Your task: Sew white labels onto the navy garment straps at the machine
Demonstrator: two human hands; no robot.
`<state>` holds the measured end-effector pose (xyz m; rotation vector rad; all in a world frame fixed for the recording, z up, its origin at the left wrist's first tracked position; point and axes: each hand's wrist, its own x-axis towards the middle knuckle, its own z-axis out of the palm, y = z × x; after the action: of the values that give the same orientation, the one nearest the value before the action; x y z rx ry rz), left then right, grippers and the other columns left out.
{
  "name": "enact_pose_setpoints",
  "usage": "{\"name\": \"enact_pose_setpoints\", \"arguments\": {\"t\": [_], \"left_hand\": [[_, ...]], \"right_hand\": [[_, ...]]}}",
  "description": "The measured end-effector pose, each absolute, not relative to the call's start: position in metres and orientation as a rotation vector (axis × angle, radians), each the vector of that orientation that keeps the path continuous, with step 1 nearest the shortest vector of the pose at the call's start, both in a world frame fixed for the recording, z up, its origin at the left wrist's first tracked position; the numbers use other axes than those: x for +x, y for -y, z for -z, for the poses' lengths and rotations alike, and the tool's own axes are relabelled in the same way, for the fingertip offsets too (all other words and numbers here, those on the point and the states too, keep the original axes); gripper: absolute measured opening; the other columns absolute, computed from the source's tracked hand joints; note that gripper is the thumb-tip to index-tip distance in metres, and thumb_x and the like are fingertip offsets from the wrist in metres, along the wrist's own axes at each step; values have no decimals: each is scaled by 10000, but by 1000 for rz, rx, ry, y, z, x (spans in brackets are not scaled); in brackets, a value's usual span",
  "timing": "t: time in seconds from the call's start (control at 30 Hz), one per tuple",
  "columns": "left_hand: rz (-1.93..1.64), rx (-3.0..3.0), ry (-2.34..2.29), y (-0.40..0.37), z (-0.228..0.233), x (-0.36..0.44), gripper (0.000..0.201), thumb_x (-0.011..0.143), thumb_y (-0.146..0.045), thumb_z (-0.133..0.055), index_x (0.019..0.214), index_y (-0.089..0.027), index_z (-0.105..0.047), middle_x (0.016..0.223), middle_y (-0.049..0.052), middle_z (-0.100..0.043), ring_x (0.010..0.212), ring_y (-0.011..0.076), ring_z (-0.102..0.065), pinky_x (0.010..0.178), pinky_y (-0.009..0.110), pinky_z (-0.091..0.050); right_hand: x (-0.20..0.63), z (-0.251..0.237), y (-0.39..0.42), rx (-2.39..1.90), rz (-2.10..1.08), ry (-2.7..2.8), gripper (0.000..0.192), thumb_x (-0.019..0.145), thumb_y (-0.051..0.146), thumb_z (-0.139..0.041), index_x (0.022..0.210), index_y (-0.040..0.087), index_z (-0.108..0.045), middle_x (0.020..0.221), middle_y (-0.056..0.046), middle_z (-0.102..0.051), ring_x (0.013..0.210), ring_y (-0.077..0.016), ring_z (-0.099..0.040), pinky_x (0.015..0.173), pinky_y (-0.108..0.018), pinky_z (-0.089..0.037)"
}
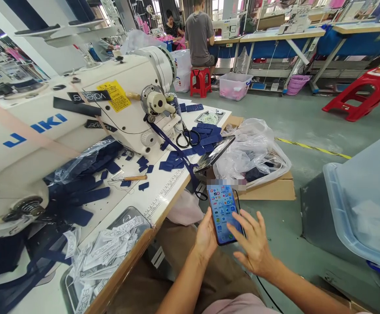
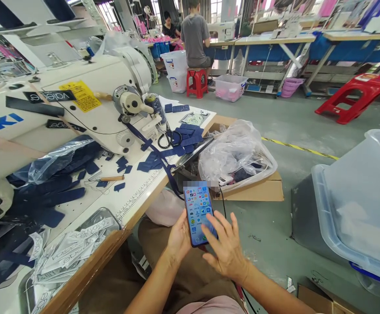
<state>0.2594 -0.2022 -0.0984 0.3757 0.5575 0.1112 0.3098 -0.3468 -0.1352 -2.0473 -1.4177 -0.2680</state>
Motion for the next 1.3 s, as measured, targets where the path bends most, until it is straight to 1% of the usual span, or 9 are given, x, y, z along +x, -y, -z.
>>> {"name": "enact_pose_setpoints", "arguments": {"t": [0.2,0.63,0.8,0.9,1.0,1.07,1.13,1.2,1.3], "left_hand": [[-142,375,-576,202,101,257,353,886,-317,-383,912,-108,-666,936,90,-666,1038,232,-548,1003,372,-325],[-131,374,-518,203,102,253,314,869,-308,-431,1010,-118,-637,1058,90,-627,1121,239,-487,1040,383,-273],[-137,399,-573,203,104,254,320,852,-343,-464,990,-116,-643,1007,92,-647,1081,247,-518,1026,386,-294],[-128,402,-594,205,99,259,335,853,-373,-457,956,-122,-654,941,88,-665,1004,244,-567,992,382,-334],[-140,426,-604,209,90,266,382,894,-361,-363,905,-123,-661,867,73,-674,862,201,-617,884,326,-430],[-150,468,-598,213,84,271,395,909,-344,-322,917,-129,-653,796,56,-671,723,159,-625,736,261,-485],[-78,544,-593,218,79,275,413,900,-389,-334,917,-119,-646,618,33,-628,495,114,-561,502,201,-463],[81,631,-603,223,74,280,476,861,-488,-367,871,-101,-644,400,-23,-466,297,79,-390,312,174,-330],[232,741,-589,233,66,290,513,784,-577,-444,809,-99,-629,318,-85,-254,225,67,-261,238,170,-241]], "right_hand": [[304,133,346,-1845,211,1529,526,837,537,-297,1297,297,-386,1285,-76,-462,1226,-307,-328,1009,-580,-75],[330,106,310,-1978,391,1385,521,832,514,-319,1257,232,-425,1373,-119,-306,1251,-338,-254,978,-593,-143],[336,113,324,-1764,383,1111,469,861,429,-310,1259,194,-389,1286,-141,-389,1187,-310,-354,965,-579,-199],[342,118,336,-1658,10,628,366,863,446,-323,976,183,-551,920,-101,-578,908,-246,-529,845,-480,-372],[340,119,341,-1366,-746,381,509,848,553,-275,777,167,-597,692,-70,-593,673,-207,-558,734,-429,-426],[336,117,342,-1034,-1119,341,593,834,603,-248,905,149,-623,772,-94,-634,710,-219,-590,772,-441,-418],[333,113,342,-744,-1272,304,671,810,649,-233,1062,138,-589,892,-123,-644,799,-236,-606,819,-448,-398],[333,108,343,-560,-1315,282,777,774,705,-199,1087,105,-579,966,-158,-630,853,-249,-601,822,-433,-397],[340,97,349,-428,-1298,294,850,762,723,-133,1056,71,-591,1040,-187,-600,867,-242,-593,780,-383,-418]]}}
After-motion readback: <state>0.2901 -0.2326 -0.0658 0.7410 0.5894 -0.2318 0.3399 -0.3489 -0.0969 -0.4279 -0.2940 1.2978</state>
